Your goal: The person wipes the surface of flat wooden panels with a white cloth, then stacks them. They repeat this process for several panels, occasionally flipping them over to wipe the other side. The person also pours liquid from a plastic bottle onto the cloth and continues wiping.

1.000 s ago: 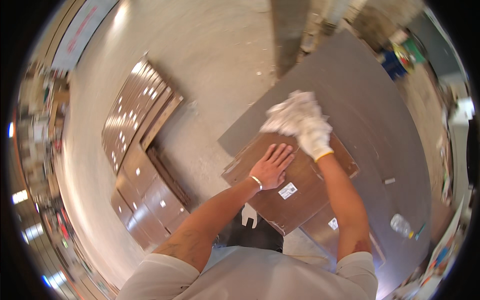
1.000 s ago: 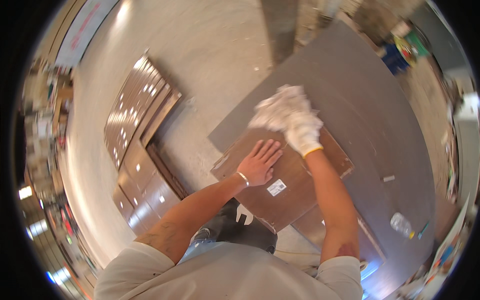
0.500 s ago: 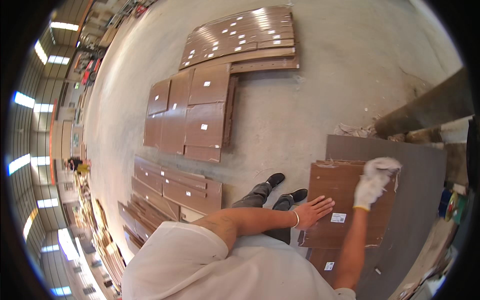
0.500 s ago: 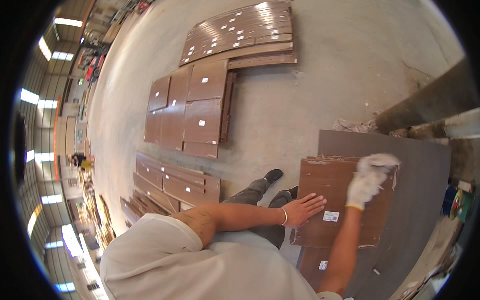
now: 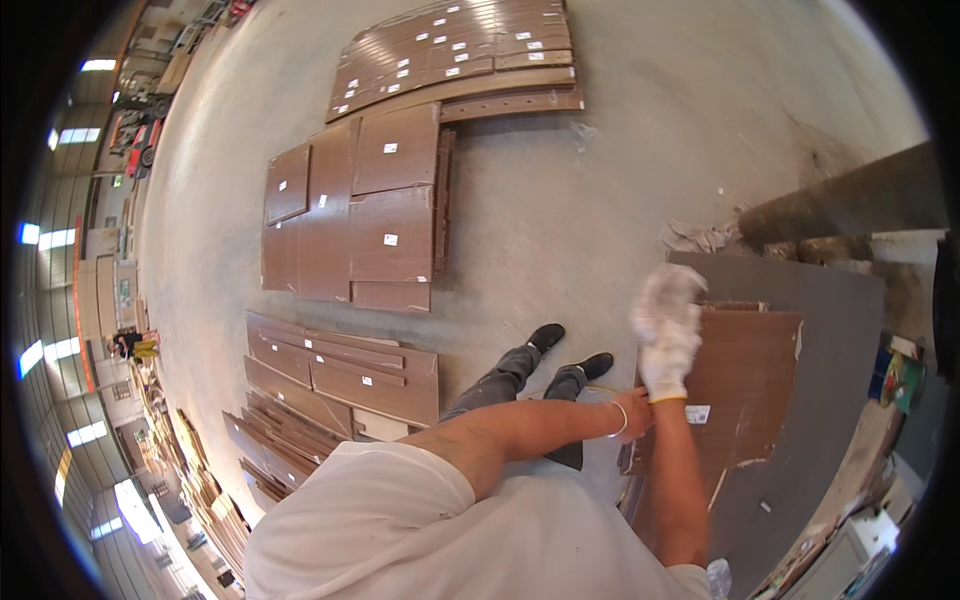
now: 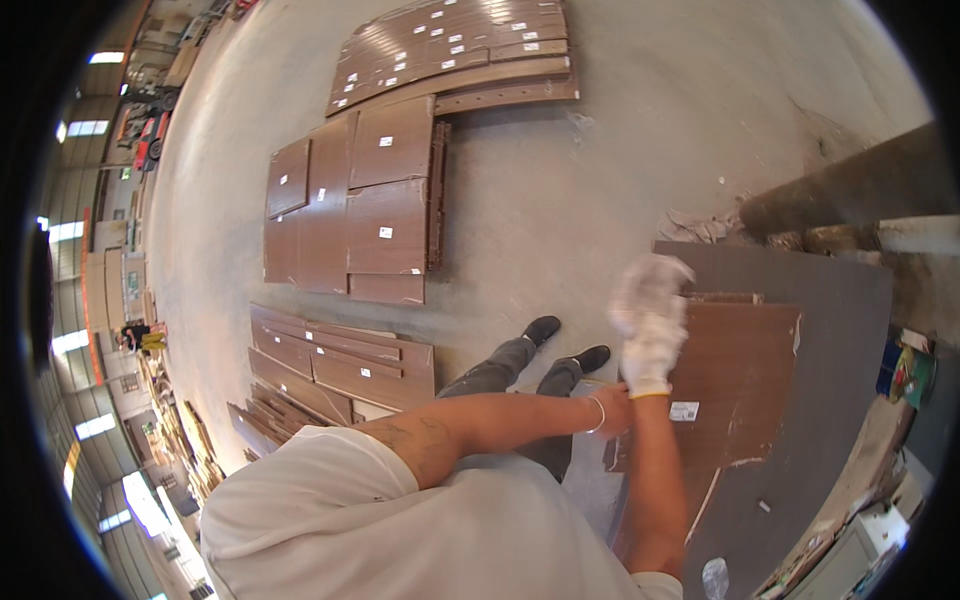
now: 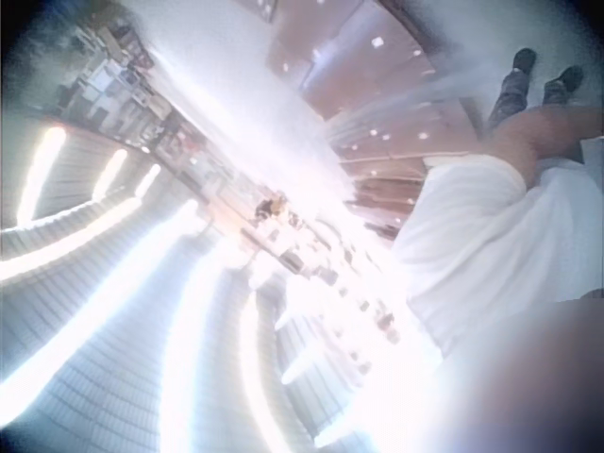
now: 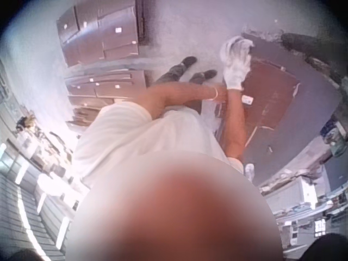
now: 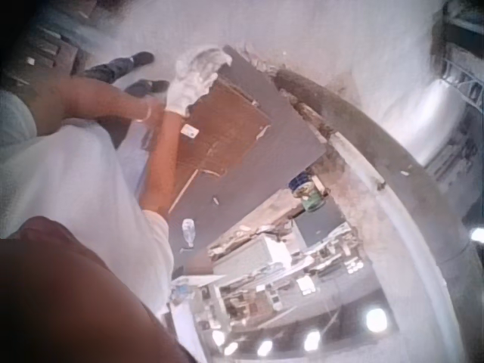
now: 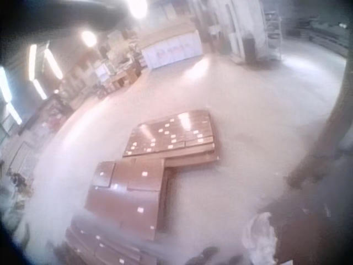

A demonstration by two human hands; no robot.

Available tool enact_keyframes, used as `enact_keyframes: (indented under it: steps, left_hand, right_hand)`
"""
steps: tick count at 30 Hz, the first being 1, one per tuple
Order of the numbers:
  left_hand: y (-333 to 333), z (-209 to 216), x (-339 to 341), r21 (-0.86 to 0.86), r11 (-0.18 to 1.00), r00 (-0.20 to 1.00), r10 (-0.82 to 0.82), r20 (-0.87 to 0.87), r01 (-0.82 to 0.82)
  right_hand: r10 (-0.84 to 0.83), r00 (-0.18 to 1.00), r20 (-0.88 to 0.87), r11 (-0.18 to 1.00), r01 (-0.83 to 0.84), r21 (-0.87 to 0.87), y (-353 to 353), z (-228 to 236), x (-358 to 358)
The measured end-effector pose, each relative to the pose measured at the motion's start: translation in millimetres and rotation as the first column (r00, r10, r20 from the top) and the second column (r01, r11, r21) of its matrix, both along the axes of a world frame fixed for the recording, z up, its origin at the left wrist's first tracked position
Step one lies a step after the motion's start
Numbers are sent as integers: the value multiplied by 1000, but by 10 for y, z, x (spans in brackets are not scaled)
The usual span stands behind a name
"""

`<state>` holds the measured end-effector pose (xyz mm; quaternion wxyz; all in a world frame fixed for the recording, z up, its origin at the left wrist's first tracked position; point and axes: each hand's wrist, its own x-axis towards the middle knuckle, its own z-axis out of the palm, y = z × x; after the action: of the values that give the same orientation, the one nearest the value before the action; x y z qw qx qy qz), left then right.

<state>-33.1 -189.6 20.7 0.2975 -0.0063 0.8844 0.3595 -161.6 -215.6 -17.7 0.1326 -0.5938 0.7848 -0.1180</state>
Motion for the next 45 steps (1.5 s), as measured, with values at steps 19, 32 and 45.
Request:
enact_keyframes:
  steps: [19,32,45]
  left_hand:
    - [207,-330,1133,30,999,934,31,-356,-21]
    - [-1088,-451,1948,55,702,688,708,-159,-710]
    - [-1868,-321,-248,116,805,607,525,-597,-582]
  right_hand:
    - [284,938,200,928,-321,188,119,27,1606]
    - [-973,18,229,50,989,137,1592,729,256]
    - [-323,945,51,930,327,-171,1617,452,1363]
